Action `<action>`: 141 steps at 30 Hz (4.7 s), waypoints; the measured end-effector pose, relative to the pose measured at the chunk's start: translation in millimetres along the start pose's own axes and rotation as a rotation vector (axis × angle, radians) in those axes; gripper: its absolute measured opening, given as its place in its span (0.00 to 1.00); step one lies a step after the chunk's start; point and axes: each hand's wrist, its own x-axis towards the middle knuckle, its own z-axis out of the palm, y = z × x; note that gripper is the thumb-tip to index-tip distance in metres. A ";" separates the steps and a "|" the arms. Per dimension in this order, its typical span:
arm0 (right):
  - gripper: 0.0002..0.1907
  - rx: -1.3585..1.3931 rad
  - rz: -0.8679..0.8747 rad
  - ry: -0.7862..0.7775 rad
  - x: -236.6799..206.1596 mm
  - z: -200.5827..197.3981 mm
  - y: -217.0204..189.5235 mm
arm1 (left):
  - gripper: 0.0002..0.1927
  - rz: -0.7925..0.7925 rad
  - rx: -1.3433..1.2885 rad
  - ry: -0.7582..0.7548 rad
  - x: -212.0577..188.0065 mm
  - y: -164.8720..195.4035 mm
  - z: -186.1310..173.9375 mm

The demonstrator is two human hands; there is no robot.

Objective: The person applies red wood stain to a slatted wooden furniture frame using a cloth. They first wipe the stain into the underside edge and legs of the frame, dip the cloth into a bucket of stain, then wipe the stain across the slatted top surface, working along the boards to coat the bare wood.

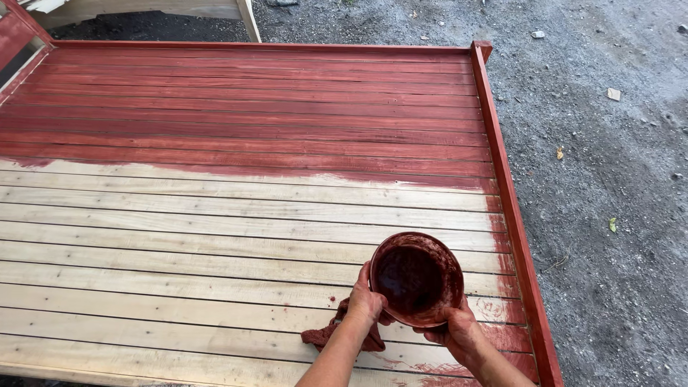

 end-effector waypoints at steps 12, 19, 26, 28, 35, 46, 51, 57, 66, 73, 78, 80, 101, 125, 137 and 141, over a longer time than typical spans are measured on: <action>0.34 0.023 0.021 0.004 10.3 -2.4 14.5 | 0.40 0.057 0.119 -0.017 14.8 -9.7 -14.0; 0.33 0.027 -0.011 0.097 14.7 -12.0 23.2 | 0.48 0.194 0.226 -0.040 35.5 -23.6 -12.2; 0.31 0.042 0.000 0.056 35.5 5.0 11.2 | 0.53 0.185 0.738 -0.066 14.0 17.0 -27.4; 0.31 0.000 0.023 0.057 43.6 3.3 4.0 | 0.48 0.068 0.905 -0.117 -0.1 26.8 -40.0; 0.24 0.056 0.084 0.065 81.5 -22.8 7.4 | 0.31 -0.192 1.924 -0.219 -25.5 -7.1 -79.0; 0.18 0.259 0.134 0.121 98.6 -39.0 45.1 | 0.28 -0.167 1.937 -0.081 17.2 -80.3 -123.9; 0.19 0.345 0.187 0.060 80.8 -17.4 39.5 | 0.10 0.115 1.816 -0.055 21.6 -39.1 -120.1; 0.29 0.252 0.278 0.062 56.0 13.7 18.6 | 0.12 0.123 1.631 -0.053 -0.8 11.8 -89.5; 0.37 -0.086 0.270 -0.162 47.8 21.3 16.3 | 0.15 0.207 1.484 -0.164 -74.3 101.0 -7.9; 0.36 -0.192 0.070 -0.296 10.2 38.4 -17.8 | 0.09 0.610 1.186 -0.712 -162.9 180.0 89.7; 0.42 0.049 -0.043 -0.522 -19.5 48.2 -61.9 | 0.17 0.842 0.658 -1.078 -204.2 197.2 157.9; 0.41 0.137 -0.092 -0.577 -28.9 42.6 -76.8 | 0.16 0.879 0.508 -1.127 -204.8 199.2 178.1; 0.15 -0.721 -0.547 -0.011 -21.1 22.4 -157.5 | 0.21 0.116 0.257 -0.350 4.8 68.3 116.4; 0.08 -0.562 -0.460 -0.068 -18.0 30.8 -183.9 | 0.77 0.345 1.656 -0.157 -42.1 71.5 94.6; 0.04 -0.049 -0.598 -0.094 -59.1 -0.7 -199.9 | 0.35 0.399 0.616 -0.115 7.1 45.9 99.8; 0.07 -0.726 -0.475 0.149 -21.2 9.2 -153.4 | 0.20 0.275 0.217 -0.121 -9.3 56.2 103.7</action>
